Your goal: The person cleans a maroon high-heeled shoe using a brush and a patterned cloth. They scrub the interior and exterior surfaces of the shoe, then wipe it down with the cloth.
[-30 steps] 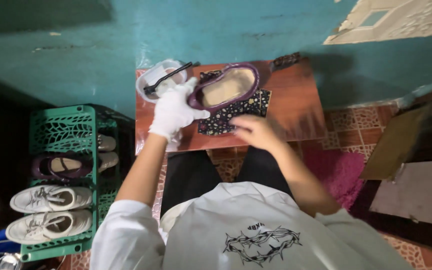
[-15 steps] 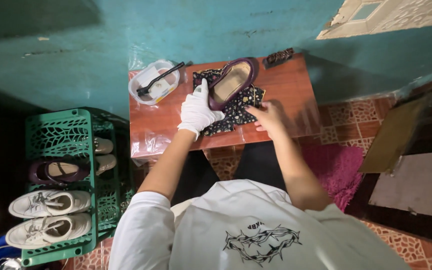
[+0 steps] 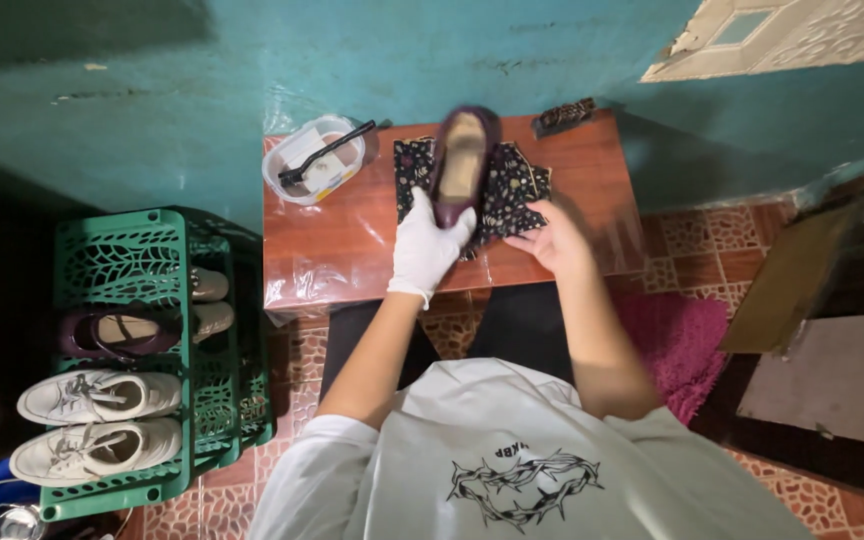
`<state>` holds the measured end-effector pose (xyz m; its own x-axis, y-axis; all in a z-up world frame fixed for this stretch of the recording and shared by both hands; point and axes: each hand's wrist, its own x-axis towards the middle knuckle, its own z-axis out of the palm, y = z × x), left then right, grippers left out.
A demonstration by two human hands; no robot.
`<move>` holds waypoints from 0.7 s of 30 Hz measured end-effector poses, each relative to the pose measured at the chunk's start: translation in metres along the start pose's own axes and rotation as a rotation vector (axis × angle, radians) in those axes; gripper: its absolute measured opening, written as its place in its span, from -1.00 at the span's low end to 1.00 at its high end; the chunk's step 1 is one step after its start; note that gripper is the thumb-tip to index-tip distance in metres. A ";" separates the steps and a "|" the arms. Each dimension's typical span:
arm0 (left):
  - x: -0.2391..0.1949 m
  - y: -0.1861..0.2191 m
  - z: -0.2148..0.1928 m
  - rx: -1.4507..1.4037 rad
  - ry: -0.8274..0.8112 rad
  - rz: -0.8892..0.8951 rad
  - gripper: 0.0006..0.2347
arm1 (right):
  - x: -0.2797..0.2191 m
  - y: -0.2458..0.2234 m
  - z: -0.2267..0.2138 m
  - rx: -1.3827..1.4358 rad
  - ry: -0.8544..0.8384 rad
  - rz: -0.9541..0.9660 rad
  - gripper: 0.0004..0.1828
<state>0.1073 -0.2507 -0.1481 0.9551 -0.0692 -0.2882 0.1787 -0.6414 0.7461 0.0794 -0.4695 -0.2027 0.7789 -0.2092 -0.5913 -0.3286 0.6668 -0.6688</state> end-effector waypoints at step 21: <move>-0.004 -0.036 -0.001 -0.065 -0.134 0.414 0.15 | 0.072 0.106 0.025 -1.250 -0.100 -1.457 -0.45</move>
<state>0.0971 -0.2262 -0.1727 0.9111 -0.4112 -0.0293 -0.1938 -0.4899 0.8499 0.1142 -0.3963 -0.3049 0.7738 0.0178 0.6332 0.4035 -0.7845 -0.4710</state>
